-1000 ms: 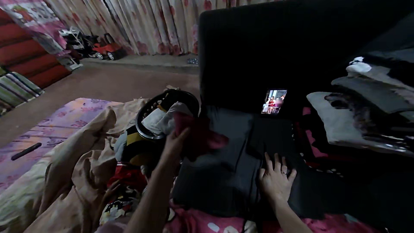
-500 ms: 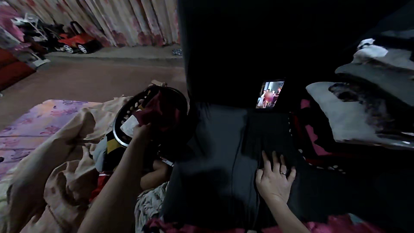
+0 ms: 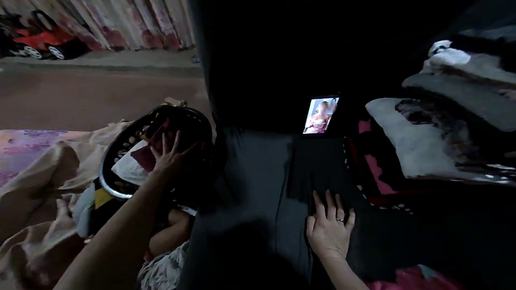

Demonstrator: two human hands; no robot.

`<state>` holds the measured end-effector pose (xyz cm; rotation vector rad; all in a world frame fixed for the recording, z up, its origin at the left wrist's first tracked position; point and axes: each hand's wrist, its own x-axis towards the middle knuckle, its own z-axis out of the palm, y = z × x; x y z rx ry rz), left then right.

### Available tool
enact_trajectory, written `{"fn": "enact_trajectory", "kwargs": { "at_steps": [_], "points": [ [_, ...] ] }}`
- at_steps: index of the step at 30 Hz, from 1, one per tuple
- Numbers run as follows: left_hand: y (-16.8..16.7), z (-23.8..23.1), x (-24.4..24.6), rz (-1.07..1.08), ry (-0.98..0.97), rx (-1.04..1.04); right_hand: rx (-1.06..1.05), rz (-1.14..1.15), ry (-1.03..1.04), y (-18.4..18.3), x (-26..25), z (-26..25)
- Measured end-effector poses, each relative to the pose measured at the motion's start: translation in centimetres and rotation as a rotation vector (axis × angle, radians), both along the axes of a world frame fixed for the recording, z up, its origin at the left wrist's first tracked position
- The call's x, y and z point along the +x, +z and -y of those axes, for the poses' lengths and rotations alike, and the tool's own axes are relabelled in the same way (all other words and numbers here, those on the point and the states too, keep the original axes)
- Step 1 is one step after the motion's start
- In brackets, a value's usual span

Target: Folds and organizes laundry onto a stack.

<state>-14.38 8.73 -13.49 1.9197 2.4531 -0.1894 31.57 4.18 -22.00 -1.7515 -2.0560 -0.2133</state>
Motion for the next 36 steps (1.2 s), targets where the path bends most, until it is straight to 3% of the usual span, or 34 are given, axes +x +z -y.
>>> {"fn": "enact_trajectory", "kwargs": {
  "at_steps": [6,10,14,19,22,26,29,31,36],
  "points": [
    [-2.1,-2.0,-0.4,0.075,0.097,-0.050,0.023,0.010,-0.010,-0.4,-0.1,0.0],
    [-0.4,-0.9,-0.1,0.284,0.092,-0.043,0.016,-0.014,-0.001,-0.3,-0.1,0.1],
    [2.3,2.0,0.5,0.490,0.036,-0.202,-0.022,-0.022,0.002,0.5,-0.1,0.4],
    [6.7,10.9,9.3,0.668,-0.006,0.156,-0.230,-0.006,-0.016,3.0,-0.1,0.6],
    [7.7,18.0,16.5,0.836,-0.062,0.172,-0.385,0.022,-0.018,4.7,-0.1,0.9],
    [4.8,24.1,21.4,1.114,-0.134,0.248,-0.647,0.061,0.078,8.2,0.9,0.6],
    [2.0,24.9,21.6,1.330,-0.039,0.253,-0.784,-0.031,0.169,13.5,2.9,-1.2],
    [1.6,24.1,21.7,1.398,0.070,0.288,-0.628,-0.096,0.210,17.6,4.5,-2.1],
    [1.6,21.8,22.6,1.467,0.101,0.339,0.150,-0.072,0.206,28.3,9.4,-4.5]
  ]
}}
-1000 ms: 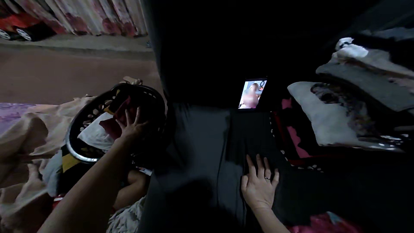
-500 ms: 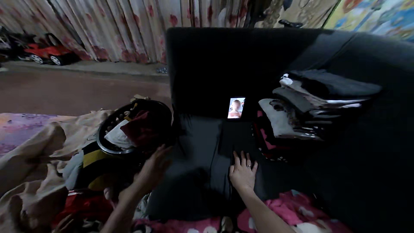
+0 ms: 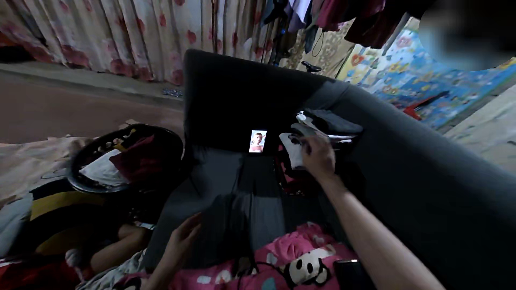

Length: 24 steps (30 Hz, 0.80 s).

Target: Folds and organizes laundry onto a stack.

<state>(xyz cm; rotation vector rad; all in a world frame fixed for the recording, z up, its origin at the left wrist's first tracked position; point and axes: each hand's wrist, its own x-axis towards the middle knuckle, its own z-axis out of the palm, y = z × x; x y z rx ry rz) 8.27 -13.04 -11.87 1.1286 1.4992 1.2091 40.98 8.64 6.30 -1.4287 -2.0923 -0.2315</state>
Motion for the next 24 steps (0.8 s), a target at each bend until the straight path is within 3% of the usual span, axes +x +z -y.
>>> {"fn": "enact_trajectory", "kwargs": {
  "at_steps": [1,4,8,14,18,24],
  "points": [
    [0.1,-0.2,0.3,0.008,-0.013,-0.007,0.051,0.011,-0.044,1.7,1.2,-1.0],
    [0.1,-0.5,0.7,0.028,-0.043,-0.031,-0.077,0.016,-0.189,5.3,4.2,-4.2],
    [0.5,-0.7,0.6,0.077,-0.053,-0.027,-0.306,-0.016,-0.213,6.6,6.9,-7.3],
    [1.2,-0.5,0.6,0.149,-0.050,-0.058,-0.515,0.165,-0.122,10.2,8.3,-8.2],
    [1.3,-0.7,0.7,0.155,-0.081,-0.069,-0.434,0.279,-0.206,9.5,9.7,-9.4],
    [1.6,-0.9,0.7,0.164,-0.111,-0.106,-0.270,0.161,-0.415,6.7,7.2,-7.9]
  ]
}}
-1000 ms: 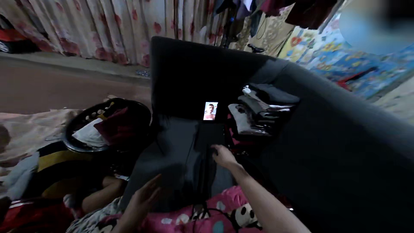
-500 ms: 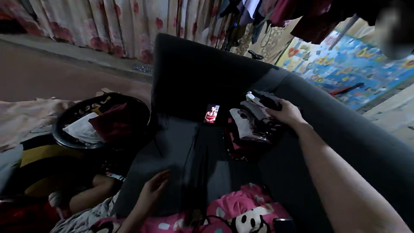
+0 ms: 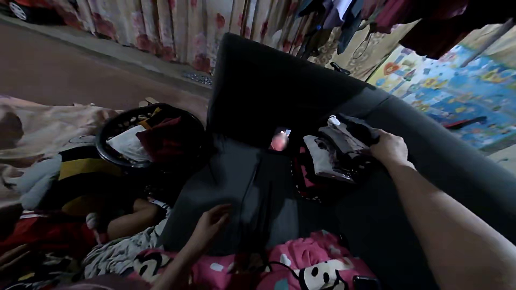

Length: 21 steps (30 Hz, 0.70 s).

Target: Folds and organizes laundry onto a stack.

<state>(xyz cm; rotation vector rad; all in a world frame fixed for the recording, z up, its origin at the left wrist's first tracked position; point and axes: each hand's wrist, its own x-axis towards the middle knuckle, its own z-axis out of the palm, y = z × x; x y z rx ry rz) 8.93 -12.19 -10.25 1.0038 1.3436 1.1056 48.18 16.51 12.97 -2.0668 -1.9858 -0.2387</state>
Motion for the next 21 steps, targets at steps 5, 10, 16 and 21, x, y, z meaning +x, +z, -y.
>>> {"fn": "enact_trajectory", "kwargs": {
  "at_steps": [5,10,16,21],
  "points": [
    [0.1,0.2,0.0,0.049,-0.035,-0.039,0.131,-0.051,0.055,4.5,-1.7,3.8],
    [1.0,0.4,0.9,0.236,-0.053,-0.143,0.192,0.044,0.324,9.5,-4.9,11.5],
    [0.2,1.3,2.1,0.555,-0.150,-0.275,-0.224,0.004,0.869,3.7,-11.8,17.6],
    [0.8,2.4,1.8,0.763,-0.184,-0.149,-0.114,-0.231,1.216,-4.8,-17.4,19.8]
  ]
}}
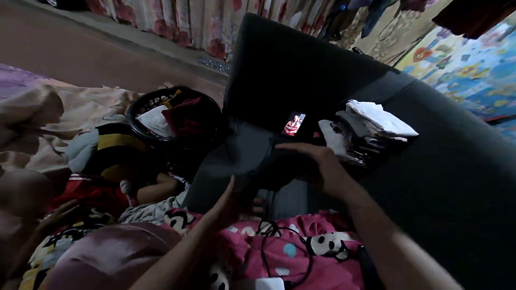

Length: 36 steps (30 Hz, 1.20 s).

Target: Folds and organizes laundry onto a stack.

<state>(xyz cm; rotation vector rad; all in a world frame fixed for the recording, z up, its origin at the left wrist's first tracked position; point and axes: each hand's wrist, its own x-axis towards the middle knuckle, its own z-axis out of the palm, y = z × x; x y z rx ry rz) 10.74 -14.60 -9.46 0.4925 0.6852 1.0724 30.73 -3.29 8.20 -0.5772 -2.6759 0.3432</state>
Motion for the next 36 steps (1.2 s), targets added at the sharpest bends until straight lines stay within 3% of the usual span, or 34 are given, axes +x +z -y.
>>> {"fn": "enact_trajectory", "kwargs": {
  "at_steps": [2,5,9,14,19,23,32,36],
  "points": [
    [0.2,-0.1,-0.6,0.004,0.161,0.052,0.088,-0.064,0.001,-4.0,-0.9,0.5],
    [-1.1,-1.3,-1.4,-0.082,0.423,-0.107,0.069,0.026,-0.078,-10.3,-0.2,0.4],
    [-3.3,-2.5,-1.4,-0.288,0.391,-0.397,-0.385,0.384,-0.354,-14.4,1.2,1.5],
    [-3.9,-2.6,-1.2,-0.434,0.333,-0.413,-0.611,0.251,-0.574,-17.7,2.4,2.3],
    [-3.4,-2.5,-1.0,-0.491,0.343,-0.423,-0.754,0.037,-0.784,-19.1,1.5,2.7],
    [-3.2,-2.4,-1.1,-0.521,0.333,-0.420,-0.912,0.014,-0.895,-19.7,1.3,2.2],
    [-2.9,-2.5,-1.0,-0.497,0.304,-0.290,-1.236,-0.200,-0.785,-21.1,0.8,1.6],
    [-1.3,-2.5,-1.0,-0.358,0.411,-0.147,-1.576,-0.431,-0.722,-20.3,-0.7,2.0]
  ]
}}
